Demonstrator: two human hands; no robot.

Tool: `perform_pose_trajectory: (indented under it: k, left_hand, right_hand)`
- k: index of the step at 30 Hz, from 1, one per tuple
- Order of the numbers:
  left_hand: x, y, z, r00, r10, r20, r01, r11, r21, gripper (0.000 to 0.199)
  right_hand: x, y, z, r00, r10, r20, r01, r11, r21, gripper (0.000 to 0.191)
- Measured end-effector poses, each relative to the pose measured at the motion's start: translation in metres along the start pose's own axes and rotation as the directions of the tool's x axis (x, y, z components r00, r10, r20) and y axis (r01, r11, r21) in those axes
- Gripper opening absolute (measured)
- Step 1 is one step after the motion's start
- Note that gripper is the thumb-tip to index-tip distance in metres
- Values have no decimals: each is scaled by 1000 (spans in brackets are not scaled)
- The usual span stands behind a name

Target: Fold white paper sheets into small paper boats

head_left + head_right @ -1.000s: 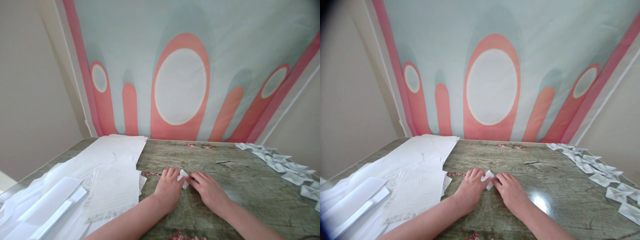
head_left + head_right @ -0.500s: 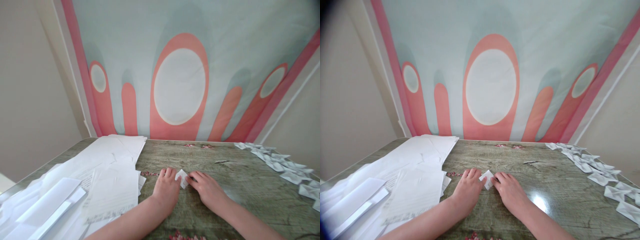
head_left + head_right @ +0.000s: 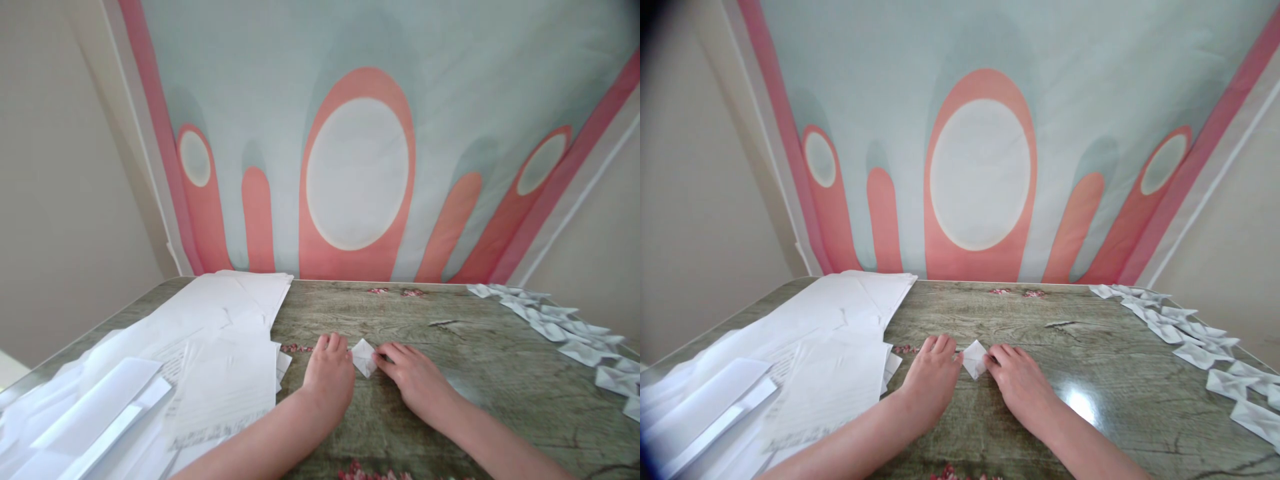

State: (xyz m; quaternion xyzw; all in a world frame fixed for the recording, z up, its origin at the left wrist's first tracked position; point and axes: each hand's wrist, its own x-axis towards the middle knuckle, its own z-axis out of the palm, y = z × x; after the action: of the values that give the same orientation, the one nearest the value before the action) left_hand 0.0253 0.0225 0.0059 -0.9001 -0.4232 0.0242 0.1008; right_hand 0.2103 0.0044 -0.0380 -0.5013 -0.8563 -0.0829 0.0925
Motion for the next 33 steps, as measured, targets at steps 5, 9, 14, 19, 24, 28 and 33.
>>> perform_pose_trajectory:
  k: [5,9,14,19,24,28,33]
  left_hand:
    - [1,0,4,1000,6,-22,-6,1000,4,21]
    - [4,0,6,999,17,-33,-18,1000,-24,18]
    - [6,3,7,997,39,-60,-44,996,-80,21]
    - [4,4,22,990,104,-97,-121,976,-179,46]
    - [5,2,32,986,105,-129,-129,972,-195,43]
    - [6,3,31,982,120,-149,-147,970,-191,42]
    - [8,0,29,983,69,-172,-116,954,-276,32]
  right_hand:
    - [-1,3,-4,1000,23,20,-23,1000,-5,25]
    - [0,4,-4,1000,9,27,-8,1000,-14,25]
    - [0,2,3,1000,2,-20,-2,1000,-13,25]
    - [-2,2,12,997,8,-82,-6,1000,26,26]
    - [-1,2,12,990,-4,-141,4,1000,4,24]
    - [-1,1,8,989,38,-143,-43,998,-35,24]
    - [-5,4,8,972,146,-184,-119,982,148,31]
